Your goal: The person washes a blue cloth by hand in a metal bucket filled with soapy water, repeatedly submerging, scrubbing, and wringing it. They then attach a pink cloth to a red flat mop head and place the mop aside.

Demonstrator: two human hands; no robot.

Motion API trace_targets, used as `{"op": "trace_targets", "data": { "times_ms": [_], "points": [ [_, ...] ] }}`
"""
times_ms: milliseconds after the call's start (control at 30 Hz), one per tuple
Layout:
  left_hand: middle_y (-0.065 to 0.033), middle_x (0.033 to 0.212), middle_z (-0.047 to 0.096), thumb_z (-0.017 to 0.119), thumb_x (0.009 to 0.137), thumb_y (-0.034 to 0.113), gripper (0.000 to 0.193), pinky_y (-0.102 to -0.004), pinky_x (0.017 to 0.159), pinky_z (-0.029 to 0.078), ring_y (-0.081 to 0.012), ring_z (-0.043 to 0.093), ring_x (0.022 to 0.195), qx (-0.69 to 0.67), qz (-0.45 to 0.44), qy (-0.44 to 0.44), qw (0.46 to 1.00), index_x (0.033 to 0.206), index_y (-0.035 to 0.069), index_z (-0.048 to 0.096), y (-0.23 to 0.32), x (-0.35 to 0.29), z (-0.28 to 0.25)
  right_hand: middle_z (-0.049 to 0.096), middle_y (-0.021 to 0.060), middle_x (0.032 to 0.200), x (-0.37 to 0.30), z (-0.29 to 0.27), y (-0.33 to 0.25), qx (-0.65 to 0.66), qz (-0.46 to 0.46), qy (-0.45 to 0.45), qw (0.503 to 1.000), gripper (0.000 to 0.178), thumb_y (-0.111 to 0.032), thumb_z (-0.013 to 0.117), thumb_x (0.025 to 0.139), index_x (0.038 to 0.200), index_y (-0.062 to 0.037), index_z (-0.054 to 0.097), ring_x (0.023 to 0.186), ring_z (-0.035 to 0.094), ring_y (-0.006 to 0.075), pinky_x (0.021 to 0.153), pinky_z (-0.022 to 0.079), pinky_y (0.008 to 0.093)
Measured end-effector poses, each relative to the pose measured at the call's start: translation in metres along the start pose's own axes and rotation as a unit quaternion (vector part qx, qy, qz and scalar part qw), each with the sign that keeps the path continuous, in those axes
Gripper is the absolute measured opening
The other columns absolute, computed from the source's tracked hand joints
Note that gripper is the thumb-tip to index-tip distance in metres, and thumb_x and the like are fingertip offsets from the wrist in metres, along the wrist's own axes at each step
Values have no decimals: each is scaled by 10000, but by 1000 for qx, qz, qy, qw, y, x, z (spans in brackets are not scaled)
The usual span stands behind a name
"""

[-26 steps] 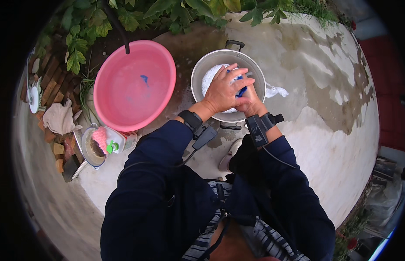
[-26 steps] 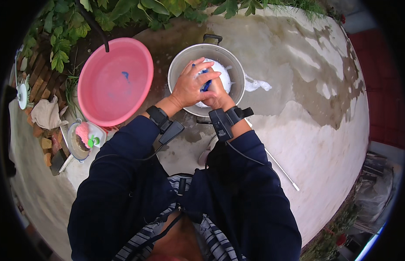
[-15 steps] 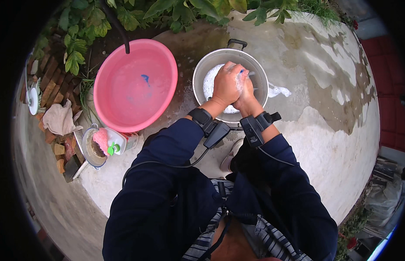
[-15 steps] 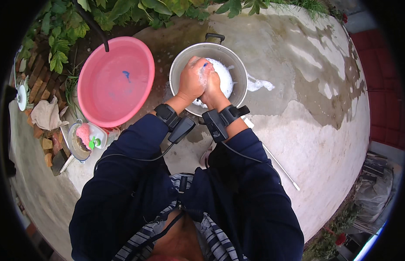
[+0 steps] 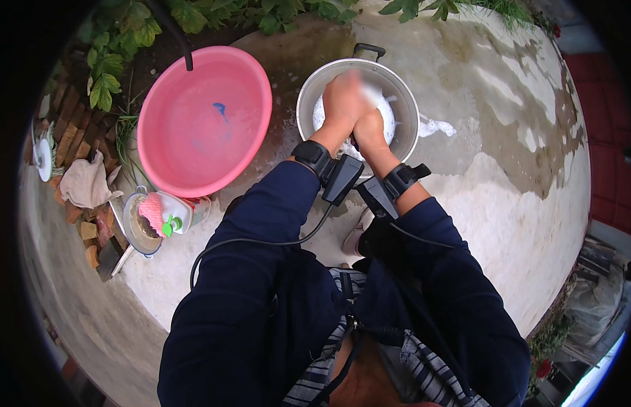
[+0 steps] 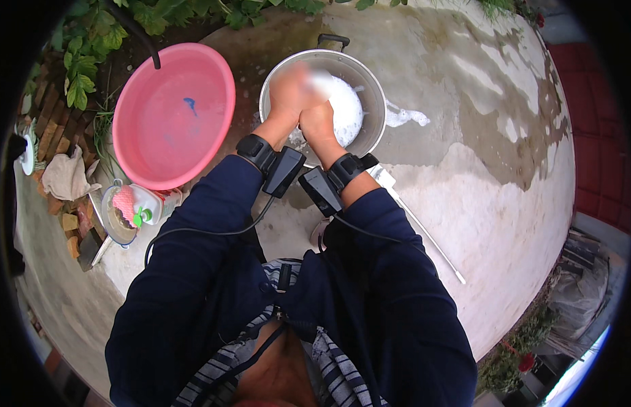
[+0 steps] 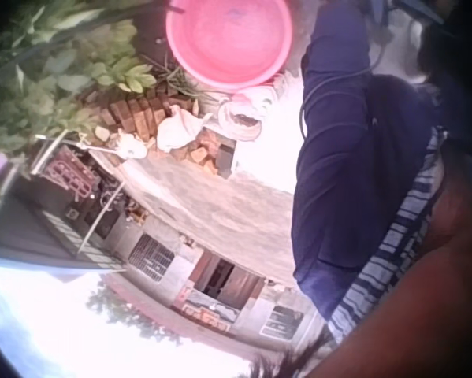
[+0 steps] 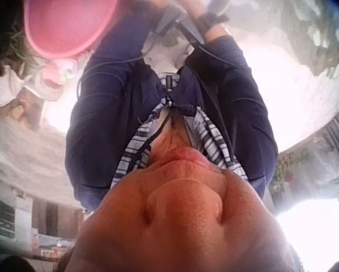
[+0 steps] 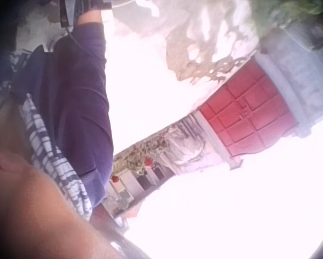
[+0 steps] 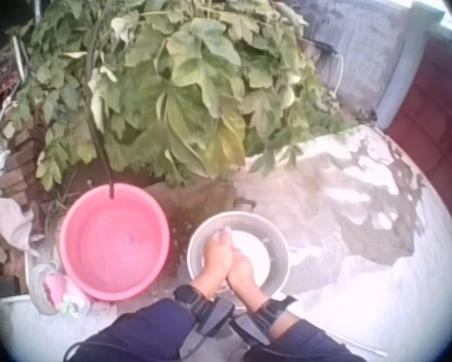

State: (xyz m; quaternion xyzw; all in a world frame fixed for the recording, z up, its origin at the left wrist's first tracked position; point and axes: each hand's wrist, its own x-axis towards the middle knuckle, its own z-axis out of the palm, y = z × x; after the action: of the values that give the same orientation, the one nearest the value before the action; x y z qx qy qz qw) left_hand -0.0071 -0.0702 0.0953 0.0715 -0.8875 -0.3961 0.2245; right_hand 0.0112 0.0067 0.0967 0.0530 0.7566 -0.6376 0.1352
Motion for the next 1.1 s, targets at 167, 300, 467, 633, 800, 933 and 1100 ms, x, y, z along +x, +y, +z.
{"op": "trace_targets", "data": {
  "times_ms": [167, 300, 467, 633, 800, 933, 1100],
  "points": [
    [-93, 724, 575, 514, 888, 275, 295, -343, 628, 443, -191, 557, 680, -415, -339, -11, 844, 744, 20, 551, 12, 4, -4, 625, 194, 1012, -1, -9, 5, -234, -167, 8, 958, 337, -260, 455, 870, 1053, -8, 582, 905, 604, 321, 775, 467, 399],
    [-20, 725, 530, 515, 916, 255, 241, -281, 634, 438, -132, 516, 683, -569, -375, -13, 732, 811, 41, 552, 11, -1, -7, 614, 203, 1015, -7, -16, -7, -316, -178, -37, 931, 310, -240, 440, 881, 1042, -16, 582, 927, 582, 357, 779, 457, 416],
    [-33, 634, 492, 486, 920, 271, 289, -302, 592, 444, -171, 495, 606, -565, -472, -39, 676, 711, 74, 521, 13, 6, -22, 594, 250, 903, -20, -21, -35, -396, -84, -91, 910, 336, -277, 441, 899, 1005, 18, 562, 837, 565, 399, 734, 442, 438],
    [-109, 730, 563, 420, 940, 250, 278, -367, 692, 476, -267, 562, 716, -648, -482, -119, 578, 801, 34, 525, 2, 5, -55, 621, 123, 781, -30, -39, -61, -279, -6, -255, 926, 462, -416, 516, 866, 942, 35, 580, 636, 598, 209, 622, 479, 336],
    [-152, 1000, 607, 375, 959, 338, 371, -398, 846, 458, -285, 570, 939, -654, -431, -147, 604, 1002, 14, 551, 16, -7, -79, 626, 100, 728, -18, -64, -51, -267, -210, -307, 889, 453, -435, 474, 890, 888, -6, 619, 698, 595, 182, 681, 464, 316],
    [-136, 1075, 597, 341, 970, 387, 433, -365, 874, 451, -218, 568, 987, -593, -392, -118, 693, 1116, 33, 543, 12, -18, -100, 612, 82, 716, -23, -62, -60, -229, -119, -336, 906, 435, -400, 465, 916, 925, 2, 629, 681, 557, 157, 662, 450, 290],
    [-87, 886, 630, 362, 975, 340, 414, -314, 708, 476, -184, 593, 785, -462, -301, -52, 833, 940, 27, 631, 13, -25, -122, 635, 101, 903, -22, -62, -66, -137, -81, -282, 946, 396, -318, 481, 931, 1091, 28, 589, 820, 578, 171, 770, 452, 274]
  ]
}}
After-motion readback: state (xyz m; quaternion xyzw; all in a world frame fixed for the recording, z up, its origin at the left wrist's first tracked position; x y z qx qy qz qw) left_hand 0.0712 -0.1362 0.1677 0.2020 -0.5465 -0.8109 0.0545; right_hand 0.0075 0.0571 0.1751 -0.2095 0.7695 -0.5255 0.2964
